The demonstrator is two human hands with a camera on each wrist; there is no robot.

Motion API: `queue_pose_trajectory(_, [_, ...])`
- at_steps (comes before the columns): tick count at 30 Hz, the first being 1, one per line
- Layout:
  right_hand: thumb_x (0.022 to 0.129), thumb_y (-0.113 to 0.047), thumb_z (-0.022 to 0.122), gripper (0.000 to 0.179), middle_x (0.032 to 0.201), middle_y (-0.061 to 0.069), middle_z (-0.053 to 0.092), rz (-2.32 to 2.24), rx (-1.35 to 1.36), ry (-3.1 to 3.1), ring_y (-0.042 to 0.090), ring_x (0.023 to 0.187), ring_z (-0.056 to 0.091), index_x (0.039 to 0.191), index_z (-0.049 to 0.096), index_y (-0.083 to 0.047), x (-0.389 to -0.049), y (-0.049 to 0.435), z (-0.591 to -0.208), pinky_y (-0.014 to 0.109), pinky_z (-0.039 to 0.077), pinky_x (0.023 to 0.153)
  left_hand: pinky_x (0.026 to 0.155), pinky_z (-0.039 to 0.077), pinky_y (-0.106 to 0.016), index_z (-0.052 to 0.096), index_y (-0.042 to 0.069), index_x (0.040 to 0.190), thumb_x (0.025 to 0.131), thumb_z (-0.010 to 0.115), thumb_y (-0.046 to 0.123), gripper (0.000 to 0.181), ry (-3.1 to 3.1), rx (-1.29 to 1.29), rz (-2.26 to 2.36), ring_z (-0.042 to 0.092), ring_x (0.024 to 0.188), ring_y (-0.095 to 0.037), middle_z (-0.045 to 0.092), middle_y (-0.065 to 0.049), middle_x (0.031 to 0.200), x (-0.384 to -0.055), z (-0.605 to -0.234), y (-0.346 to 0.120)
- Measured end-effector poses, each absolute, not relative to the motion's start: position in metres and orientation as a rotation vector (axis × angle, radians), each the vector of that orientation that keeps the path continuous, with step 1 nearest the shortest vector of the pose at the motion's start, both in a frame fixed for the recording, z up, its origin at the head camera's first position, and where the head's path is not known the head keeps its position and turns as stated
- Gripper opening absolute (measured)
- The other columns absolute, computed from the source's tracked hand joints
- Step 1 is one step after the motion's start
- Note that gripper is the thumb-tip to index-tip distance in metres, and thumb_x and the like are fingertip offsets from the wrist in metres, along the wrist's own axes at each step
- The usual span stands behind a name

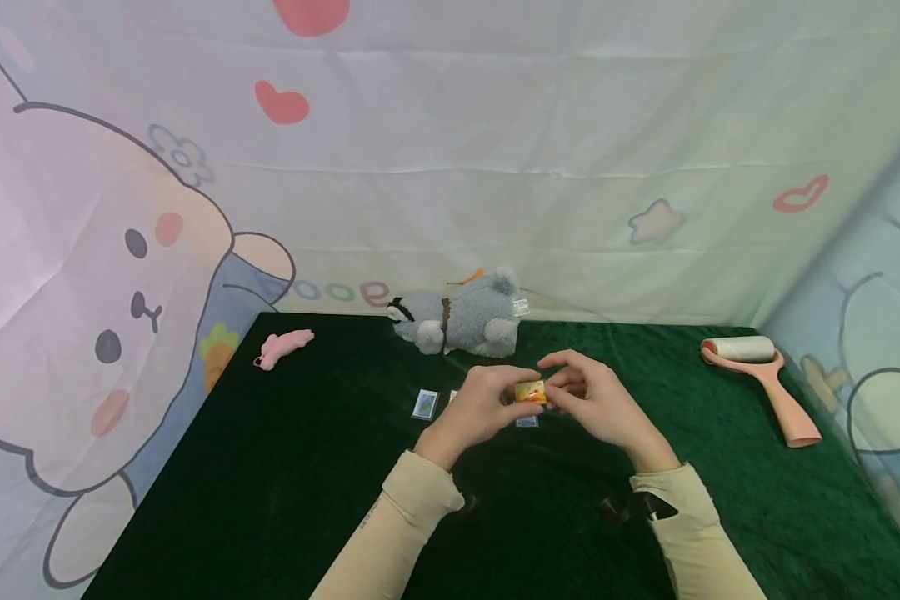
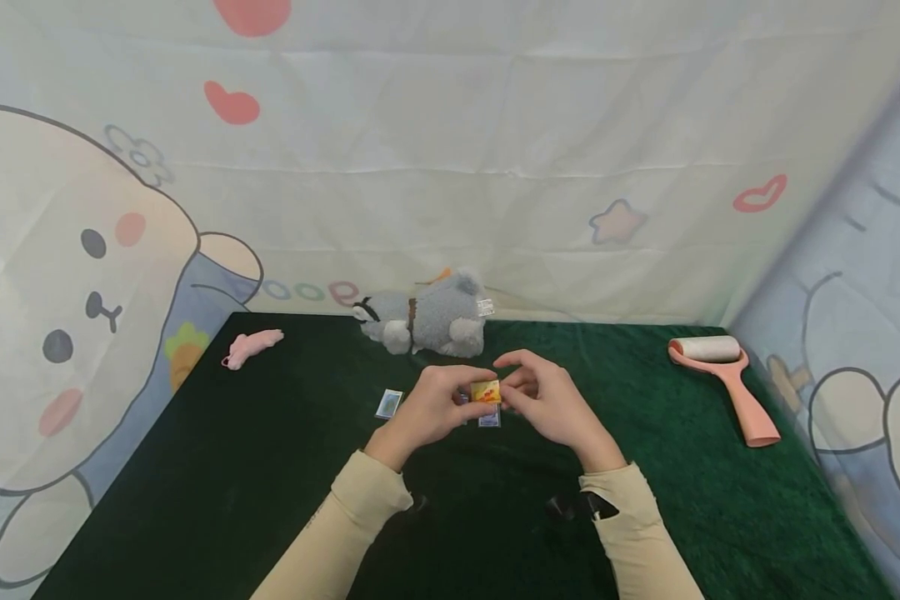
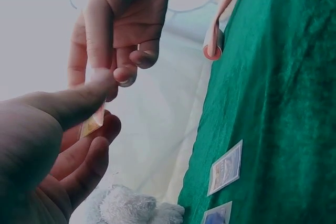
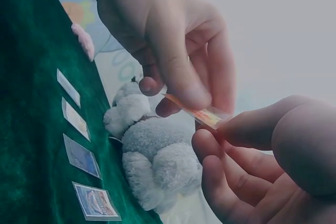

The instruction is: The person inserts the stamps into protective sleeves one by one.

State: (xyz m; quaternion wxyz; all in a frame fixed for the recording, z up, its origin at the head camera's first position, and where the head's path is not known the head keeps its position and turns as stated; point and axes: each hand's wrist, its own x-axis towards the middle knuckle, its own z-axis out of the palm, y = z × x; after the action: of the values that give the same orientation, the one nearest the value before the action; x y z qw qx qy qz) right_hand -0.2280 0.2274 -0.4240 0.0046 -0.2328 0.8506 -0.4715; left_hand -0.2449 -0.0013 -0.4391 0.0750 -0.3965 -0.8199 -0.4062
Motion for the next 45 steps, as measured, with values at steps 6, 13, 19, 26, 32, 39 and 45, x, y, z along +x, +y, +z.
queue_pose_trajectory(6, [0.106,-0.013,0.064,0.032,0.102,0.004,0.077,-1.469,-0.733,2.664,0.015,0.082,0.073,0.137,0.058,-0.009,-0.229,0.229,-0.424,0.033,0.059,0.074,0.081,0.059,-0.024,0.076,0.005,0.123,0.1,0.074,0.014,0.024,-2.459,-1.129,-1.313,0.072,0.094,-0.011,0.078,-0.006,0.115,-0.245,-0.44,-0.001])
queue_pose_trajectory(13, [0.106,-0.014,0.064,0.029,0.101,0.004,0.077,-1.448,-0.749,2.673,0.018,0.084,0.073,0.135,0.06,-0.008,-0.23,0.231,-0.423,0.033,0.059,0.075,0.08,0.06,-0.027,0.078,0.01,0.112,0.102,0.073,0.018,0.014,-2.463,-1.078,-1.342,0.072,0.09,-0.008,0.079,-0.003,0.107,-0.247,-0.44,0.001])
queue_pose_trajectory(19, [0.106,-0.014,0.064,0.028,0.1,0.002,0.076,-1.423,-0.762,2.715,0.016,0.083,0.072,0.133,0.061,-0.008,-0.23,0.234,-0.422,0.033,0.058,0.073,0.083,0.061,-0.037,0.08,0.01,0.105,0.099,0.075,0.017,0.01,-2.456,-1.038,-1.363,0.07,0.091,-0.013,0.077,-0.002,0.103,-0.248,-0.44,0.002])
queue_pose_trajectory(26, [0.106,-0.011,0.064,0.029,0.102,0.004,0.076,-1.417,-0.715,2.784,0.022,0.084,0.072,0.134,0.06,-0.01,-0.23,0.243,-0.423,0.032,0.058,0.075,0.074,0.055,-0.026,0.08,0.014,0.1,0.1,0.075,0.021,0.008,-2.563,-0.936,-1.43,0.064,0.081,-0.008,0.075,0.004,0.093,-0.255,-0.442,0.008])
queue_pose_trajectory(32, [0.106,-0.014,0.065,0.03,0.105,0.007,0.076,-1.421,-0.636,2.843,0.016,0.083,0.071,0.135,0.061,-0.01,-0.231,0.255,-0.42,0.034,0.056,0.073,0.069,0.055,-0.027,0.079,0.016,0.099,0.1,0.075,0.024,0.01,-2.698,-0.868,-1.48,0.066,0.075,-0.009,0.074,0.005,0.088,-0.268,-0.448,0.021])
queue_pose_trajectory(39, [0.106,-0.017,0.065,0.031,0.103,0.005,0.075,-1.414,-0.597,2.86,0.014,0.081,0.071,0.136,0.06,-0.011,-0.232,0.262,-0.421,0.034,0.055,0.071,0.068,0.055,-0.026,0.079,0.015,0.094,0.098,0.078,0.023,0.01,-2.897,-0.757,-1.453,0.066,0.076,-0.007,0.073,0.007,0.086,-0.278,-0.464,0.039])
queue_pose_trajectory(45, [0.106,-0.019,0.065,0.031,0.102,0.003,0.075,-1.415,-0.588,2.847,0.017,0.079,0.07,0.136,0.061,-0.014,-0.232,0.263,-0.419,0.035,0.055,0.07,0.064,0.052,-0.028,0.078,0.013,0.086,0.095,0.081,0.021,0.012,-3.022,-0.661,-1.363,0.064,0.071,-0.012,0.071,0.005,0.08,-0.284,-0.473,0.053])
